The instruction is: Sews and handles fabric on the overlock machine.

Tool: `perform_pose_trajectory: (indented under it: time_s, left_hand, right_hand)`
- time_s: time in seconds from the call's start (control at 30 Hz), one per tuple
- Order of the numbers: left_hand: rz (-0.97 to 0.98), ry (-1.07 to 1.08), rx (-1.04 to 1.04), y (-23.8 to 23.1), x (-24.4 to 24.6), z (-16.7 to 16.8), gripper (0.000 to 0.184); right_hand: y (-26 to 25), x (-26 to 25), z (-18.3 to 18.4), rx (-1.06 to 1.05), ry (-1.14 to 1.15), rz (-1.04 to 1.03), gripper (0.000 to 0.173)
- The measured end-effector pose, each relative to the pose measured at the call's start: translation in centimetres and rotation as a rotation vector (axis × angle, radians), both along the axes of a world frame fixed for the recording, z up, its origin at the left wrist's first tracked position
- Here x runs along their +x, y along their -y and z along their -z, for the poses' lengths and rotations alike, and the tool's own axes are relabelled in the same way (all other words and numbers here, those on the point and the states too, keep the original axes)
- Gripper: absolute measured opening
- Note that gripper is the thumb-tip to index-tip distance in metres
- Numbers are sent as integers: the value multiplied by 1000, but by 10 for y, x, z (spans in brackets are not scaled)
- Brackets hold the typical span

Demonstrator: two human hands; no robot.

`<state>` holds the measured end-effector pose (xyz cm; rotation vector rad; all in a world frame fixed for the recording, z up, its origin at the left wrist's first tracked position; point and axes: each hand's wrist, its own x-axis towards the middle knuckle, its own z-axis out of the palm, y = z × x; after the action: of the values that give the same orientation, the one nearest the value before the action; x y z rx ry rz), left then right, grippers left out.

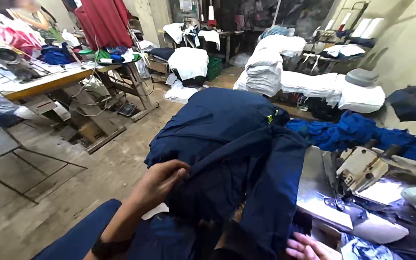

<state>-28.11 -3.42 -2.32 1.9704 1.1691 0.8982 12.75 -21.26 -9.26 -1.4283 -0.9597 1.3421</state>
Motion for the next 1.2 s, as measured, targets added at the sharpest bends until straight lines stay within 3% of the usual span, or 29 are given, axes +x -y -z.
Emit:
perform_pose_trajectory:
  time_s: [0.2, 0.33, 0.43, 0.5, 0.57, 0.63, 0.67, 0.77, 0.9, 1.0, 1.1, 1.2]
  left_hand:
    - [29, -37, -264, 92, 13, 79, 28]
    - [148, -85, -296, 113, 37, 104, 24]
    - [229, -32, 14, 102, 80, 92, 20]
    - [254, 68, 172, 84, 132, 65, 22]
    - [194, 94, 211, 61, 193, 40, 31]
    - [143, -7, 160, 35, 245, 30, 46]
    - [136, -64, 105, 23, 262, 29, 48]
    - [62, -84, 92, -1, 267, 15, 24]
    - [-64, -30, 338, -17, 239, -36, 24]
    - [-49, -40, 494, -44, 275, -71, 24]
    - [265, -218, 312, -82, 320, -61, 29]
    - [441, -403, 295, -60, 325, -19, 40]
  right_hand:
    - [17, 10, -3, -9, 228, 37, 36]
    - [38, 11, 3, -104, 361, -124, 32]
    - [38, -8, 11, 58, 617, -206, 38]
    - [27, -28, 15, 180, 820, -178, 46]
    - [12, -50, 21, 223, 1013, -117, 53]
    - [3, -63, 27, 223, 1104, -96, 44]
    - [3, -65, 28, 249, 1089, -92, 39]
    - [18, -47, 12, 451, 850, -81, 30]
    - [36, -10, -11, 514, 426, 29, 20]
    - [19, 4, -9, 459, 194, 224, 11]
    - [-4, 5, 10, 385, 35, 395, 16]
    - [-6, 10, 19, 334, 57, 442, 14]
